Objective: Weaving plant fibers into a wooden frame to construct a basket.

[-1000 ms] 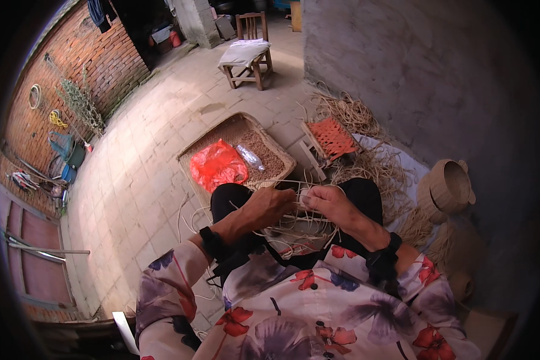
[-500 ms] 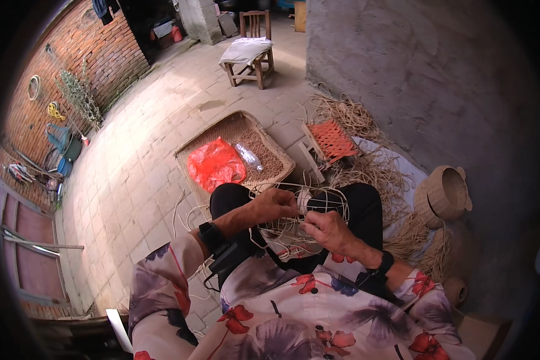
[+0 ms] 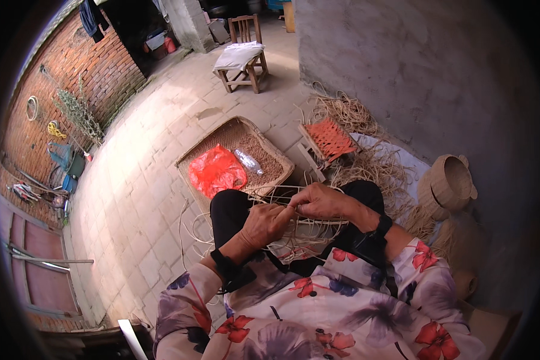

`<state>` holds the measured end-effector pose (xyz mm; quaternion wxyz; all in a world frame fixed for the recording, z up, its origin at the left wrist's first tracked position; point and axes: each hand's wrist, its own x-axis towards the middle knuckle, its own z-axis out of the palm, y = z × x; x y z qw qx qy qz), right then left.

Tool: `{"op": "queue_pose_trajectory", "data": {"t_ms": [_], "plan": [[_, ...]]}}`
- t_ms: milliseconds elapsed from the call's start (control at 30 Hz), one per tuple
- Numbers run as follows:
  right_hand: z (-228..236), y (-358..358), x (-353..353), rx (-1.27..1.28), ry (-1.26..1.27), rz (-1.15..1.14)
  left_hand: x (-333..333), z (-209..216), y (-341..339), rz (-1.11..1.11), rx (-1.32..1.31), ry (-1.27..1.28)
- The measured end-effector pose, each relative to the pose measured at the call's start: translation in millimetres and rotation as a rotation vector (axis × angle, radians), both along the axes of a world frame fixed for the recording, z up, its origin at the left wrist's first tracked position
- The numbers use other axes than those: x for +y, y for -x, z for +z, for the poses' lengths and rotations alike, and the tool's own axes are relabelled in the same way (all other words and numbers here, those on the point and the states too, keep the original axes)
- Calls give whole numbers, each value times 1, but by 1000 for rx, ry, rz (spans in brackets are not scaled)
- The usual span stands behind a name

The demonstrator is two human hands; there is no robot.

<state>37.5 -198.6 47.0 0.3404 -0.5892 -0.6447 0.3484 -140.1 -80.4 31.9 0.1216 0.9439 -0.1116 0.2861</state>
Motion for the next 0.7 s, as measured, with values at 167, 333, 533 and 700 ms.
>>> {"op": "queue_pose_trajectory", "data": {"t_ms": [167, 333, 533, 700], "plan": [[-1, -6, 2, 154, 181, 63, -5, -4, 2, 37, -46, 6], [2, -6, -3, 318, 297, 50, -11, -5, 2, 96, -36, 5], [-1, -9, -6, 336, 248, 77, -14, -2, 0, 93, -63, 7], [-4, 5, -6, 172, 44, -50, -19, -1, 1, 192, -35, 106]]}}
